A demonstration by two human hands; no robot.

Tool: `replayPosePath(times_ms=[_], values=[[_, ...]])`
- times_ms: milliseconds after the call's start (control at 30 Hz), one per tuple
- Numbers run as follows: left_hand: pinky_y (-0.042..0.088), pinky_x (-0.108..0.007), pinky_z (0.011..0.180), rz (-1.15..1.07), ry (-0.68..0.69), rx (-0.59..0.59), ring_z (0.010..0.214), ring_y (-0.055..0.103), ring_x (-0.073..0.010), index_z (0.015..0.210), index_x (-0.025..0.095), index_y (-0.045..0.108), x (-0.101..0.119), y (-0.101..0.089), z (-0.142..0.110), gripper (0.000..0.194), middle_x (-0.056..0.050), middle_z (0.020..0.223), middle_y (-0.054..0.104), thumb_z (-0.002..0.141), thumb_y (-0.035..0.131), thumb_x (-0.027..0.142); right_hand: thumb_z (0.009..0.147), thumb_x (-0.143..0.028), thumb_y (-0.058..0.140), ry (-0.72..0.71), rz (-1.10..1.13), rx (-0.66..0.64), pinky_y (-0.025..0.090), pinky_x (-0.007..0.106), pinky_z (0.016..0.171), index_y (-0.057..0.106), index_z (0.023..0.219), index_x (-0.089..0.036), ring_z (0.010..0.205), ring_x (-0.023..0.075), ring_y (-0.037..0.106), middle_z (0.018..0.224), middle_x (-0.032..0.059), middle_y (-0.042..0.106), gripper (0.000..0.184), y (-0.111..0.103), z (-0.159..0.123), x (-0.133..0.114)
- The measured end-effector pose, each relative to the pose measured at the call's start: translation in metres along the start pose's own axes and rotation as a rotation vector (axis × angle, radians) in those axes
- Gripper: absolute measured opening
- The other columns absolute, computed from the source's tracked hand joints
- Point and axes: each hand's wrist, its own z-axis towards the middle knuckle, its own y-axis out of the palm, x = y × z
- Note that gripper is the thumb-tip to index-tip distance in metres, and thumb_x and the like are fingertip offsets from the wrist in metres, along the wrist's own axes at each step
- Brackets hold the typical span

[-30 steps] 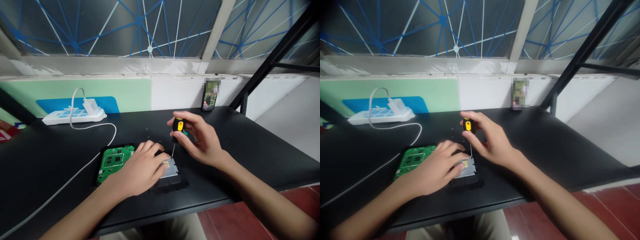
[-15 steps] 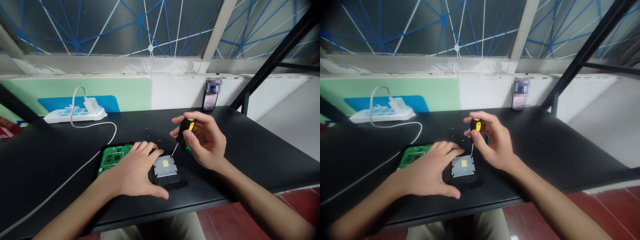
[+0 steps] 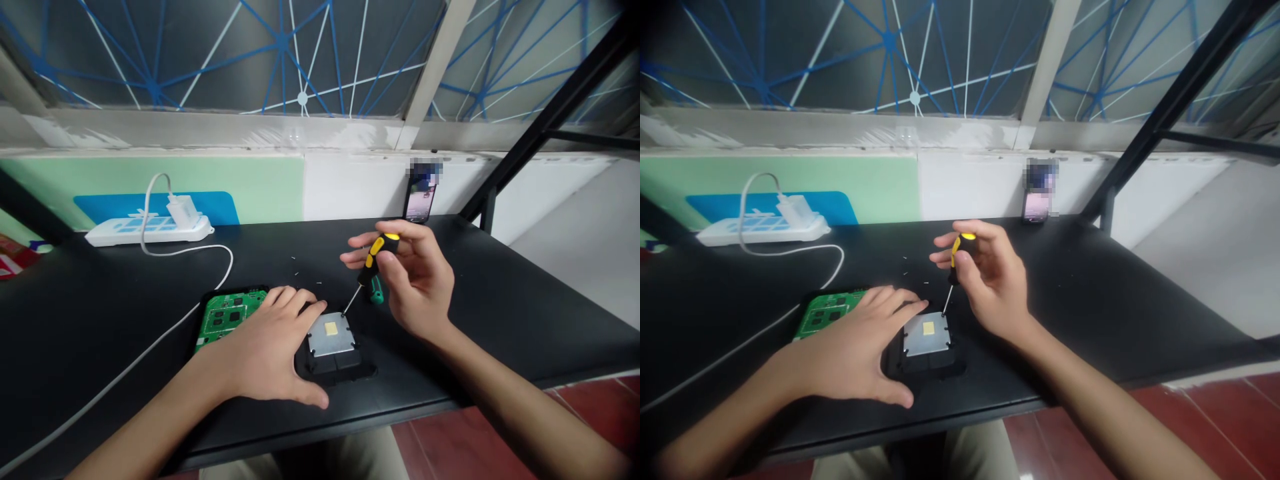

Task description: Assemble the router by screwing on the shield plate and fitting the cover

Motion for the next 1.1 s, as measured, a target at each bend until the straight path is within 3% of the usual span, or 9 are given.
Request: replayPosePath(times_ms=[233,433,667,867,1100], values=[[0.034,-0.058,0.110,-0.003,0.008,0.014,0.124,0.046,-0.0392,0.147,0.018,0.045,0.0010,-0.0008,0.0003,0.102,-0.013,0.135,0.053,0.066,0.080,0.068,0.102,-0.031,0.049,0.014,-0.008,-0.013,0.066,0.037,0.079,0.054,0.124,-0.032,0.090,0.0168,0.075,0.124,0.0043,0.069,0.023,0.0004,-0.0020,0.0007],[0.034,-0.057,0.109,0.002,0.011,0.009,0.122,0.048,-0.0383,0.147,0.018,0.045,0.0027,-0.0019,0.0004,0.101,-0.014,0.134,0.053,0.066,0.081,0.066,0.100,-0.024,0.054,-0.014,-0.011,-0.023,0.065,0.033,0.077,0.057,0.127,-0.030,0.089,0.0157,0.075,0.117,0.0034,0.070,0.029,0.0014,-0.0018,-0.0024],[0.035,-0.058,0.109,-0.003,0.010,0.016,0.123,0.047,-0.0390,0.147,0.020,0.045,0.0001,0.0000,-0.0004,0.100,-0.014,0.135,0.053,0.067,0.080,0.068,0.103,-0.029,0.044,0.057,0.079,-0.017,0.065,0.037,0.075,0.054,0.124,-0.030,0.090,0.0175,0.075,0.121,0.0047,0.065,0.024,0.0018,-0.0034,0.0013],[0.033,-0.059,0.111,0.003,-0.009,0.000,0.127,0.045,-0.0403,0.151,0.017,0.040,0.0004,0.0004,-0.0005,0.106,-0.015,0.139,0.052,0.066,0.080,0.067,0.093,-0.033,0.065,-0.014,-0.089,0.108,0.062,0.028,0.065,0.063,0.112,-0.029,0.075,0.0119,0.070,0.102,0.0012,0.057,0.019,0.0047,0.0002,-0.0005],[0.031,-0.059,0.112,-0.007,-0.009,-0.010,0.129,0.044,-0.0409,0.152,0.016,0.038,0.0008,0.0001,0.0009,0.108,-0.015,0.140,0.051,0.066,0.080,0.068,0.099,-0.031,0.056,0.014,-0.077,0.099,0.064,0.033,0.070,0.062,0.121,-0.032,0.077,0.0148,0.073,0.100,0.0017,0.071,0.023,0.0038,-0.0004,-0.0028]])
